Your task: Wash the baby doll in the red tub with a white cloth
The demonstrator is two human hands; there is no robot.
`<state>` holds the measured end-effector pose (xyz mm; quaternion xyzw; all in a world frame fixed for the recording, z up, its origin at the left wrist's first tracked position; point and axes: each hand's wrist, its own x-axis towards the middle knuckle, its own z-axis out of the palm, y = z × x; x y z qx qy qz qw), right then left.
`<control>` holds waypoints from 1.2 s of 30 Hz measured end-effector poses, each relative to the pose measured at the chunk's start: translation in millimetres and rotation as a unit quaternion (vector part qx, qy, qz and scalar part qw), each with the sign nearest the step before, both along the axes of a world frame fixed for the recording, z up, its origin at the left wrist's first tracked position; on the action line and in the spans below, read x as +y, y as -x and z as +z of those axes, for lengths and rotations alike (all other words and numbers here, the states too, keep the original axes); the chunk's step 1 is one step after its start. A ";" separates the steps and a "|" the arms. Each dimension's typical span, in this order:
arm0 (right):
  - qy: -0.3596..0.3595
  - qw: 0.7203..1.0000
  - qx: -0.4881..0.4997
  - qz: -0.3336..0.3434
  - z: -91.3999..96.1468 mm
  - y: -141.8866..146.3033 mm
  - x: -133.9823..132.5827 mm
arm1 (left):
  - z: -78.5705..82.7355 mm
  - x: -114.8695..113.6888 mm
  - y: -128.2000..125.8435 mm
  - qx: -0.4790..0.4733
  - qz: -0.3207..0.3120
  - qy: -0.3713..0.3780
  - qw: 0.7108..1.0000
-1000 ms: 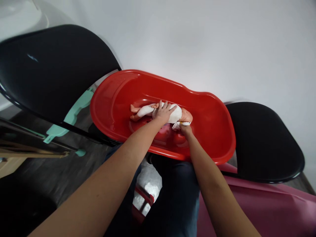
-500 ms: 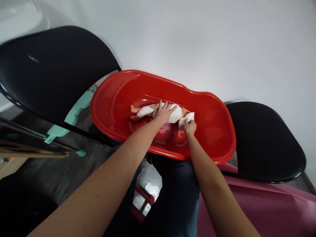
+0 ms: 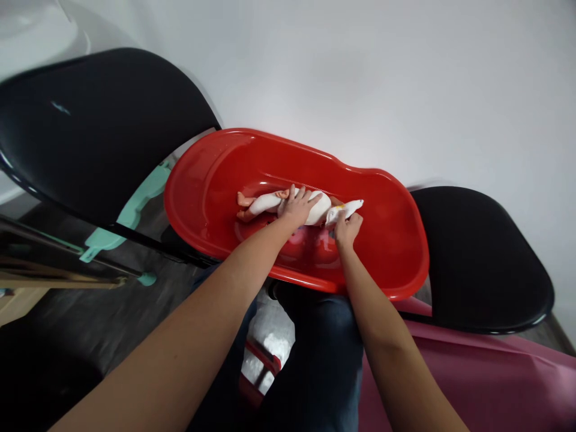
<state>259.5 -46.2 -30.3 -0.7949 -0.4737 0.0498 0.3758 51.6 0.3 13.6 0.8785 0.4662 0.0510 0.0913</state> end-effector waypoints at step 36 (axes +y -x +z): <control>-0.059 0.951 -0.060 0.299 -21.3 10.5 3.3 | -12.1 17.6 11.6 -0.105 -0.093 -0.011 0.990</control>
